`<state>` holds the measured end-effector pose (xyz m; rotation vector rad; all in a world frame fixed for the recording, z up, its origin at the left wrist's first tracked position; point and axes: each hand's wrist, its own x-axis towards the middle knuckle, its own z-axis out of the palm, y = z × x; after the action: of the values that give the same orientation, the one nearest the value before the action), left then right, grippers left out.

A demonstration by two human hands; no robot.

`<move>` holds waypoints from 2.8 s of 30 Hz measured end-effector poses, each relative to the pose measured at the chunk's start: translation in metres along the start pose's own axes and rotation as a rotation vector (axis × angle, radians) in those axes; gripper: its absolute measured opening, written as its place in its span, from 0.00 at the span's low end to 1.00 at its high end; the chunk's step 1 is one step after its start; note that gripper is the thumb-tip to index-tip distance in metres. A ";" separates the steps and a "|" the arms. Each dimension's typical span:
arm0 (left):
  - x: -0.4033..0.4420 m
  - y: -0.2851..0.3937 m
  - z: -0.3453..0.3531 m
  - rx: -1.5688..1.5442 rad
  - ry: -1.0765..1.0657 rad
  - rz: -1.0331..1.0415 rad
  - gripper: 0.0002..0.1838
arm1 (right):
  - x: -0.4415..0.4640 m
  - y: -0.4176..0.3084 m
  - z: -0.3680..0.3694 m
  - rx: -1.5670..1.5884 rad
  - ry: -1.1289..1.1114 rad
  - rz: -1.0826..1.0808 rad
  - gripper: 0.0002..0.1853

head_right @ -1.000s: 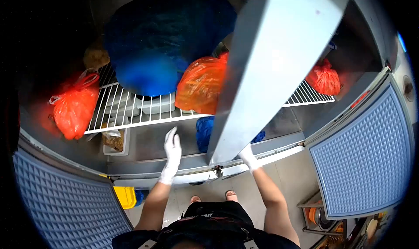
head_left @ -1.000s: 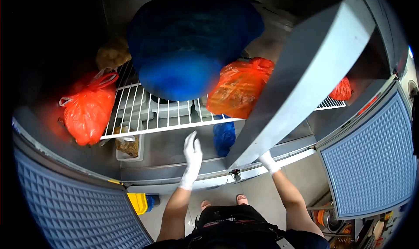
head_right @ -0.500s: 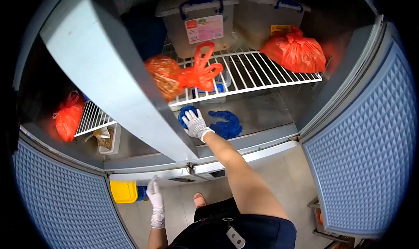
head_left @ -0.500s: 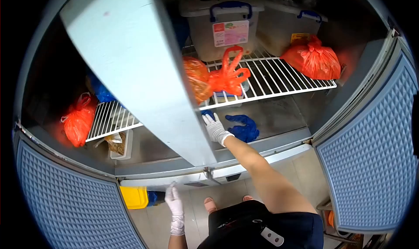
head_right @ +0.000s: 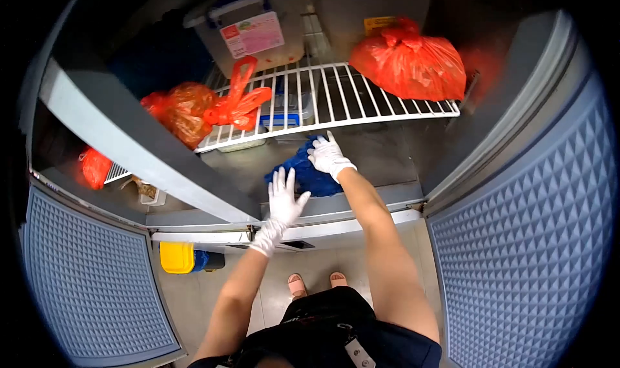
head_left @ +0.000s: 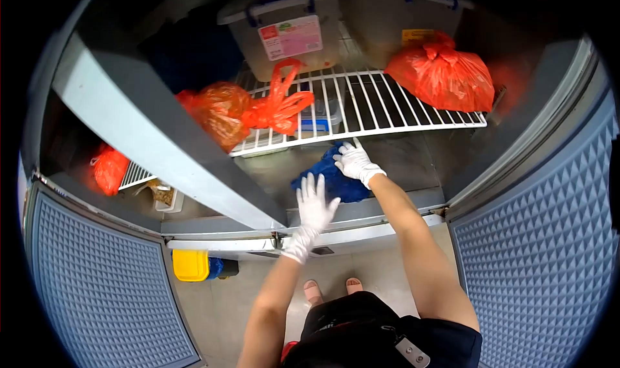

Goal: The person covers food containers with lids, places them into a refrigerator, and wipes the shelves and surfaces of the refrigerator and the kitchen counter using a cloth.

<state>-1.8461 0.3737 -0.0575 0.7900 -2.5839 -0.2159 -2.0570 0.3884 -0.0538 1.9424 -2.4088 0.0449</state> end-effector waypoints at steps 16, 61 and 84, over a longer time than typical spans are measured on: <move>0.127 -0.124 0.103 0.214 -0.049 -0.124 0.32 | -0.037 0.071 0.041 0.264 0.186 0.006 0.30; 0.055 0.060 0.023 -0.938 -0.296 -0.395 0.21 | -0.100 -0.007 0.024 0.264 0.300 0.585 0.29; -0.520 -0.206 -0.295 0.113 1.048 -1.580 0.20 | -0.128 0.079 0.060 0.764 0.479 0.559 0.17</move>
<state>-1.2253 0.4901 -0.0322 2.0552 -0.6286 -0.0421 -2.1084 0.5272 -0.1198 1.0893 -2.6596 1.4314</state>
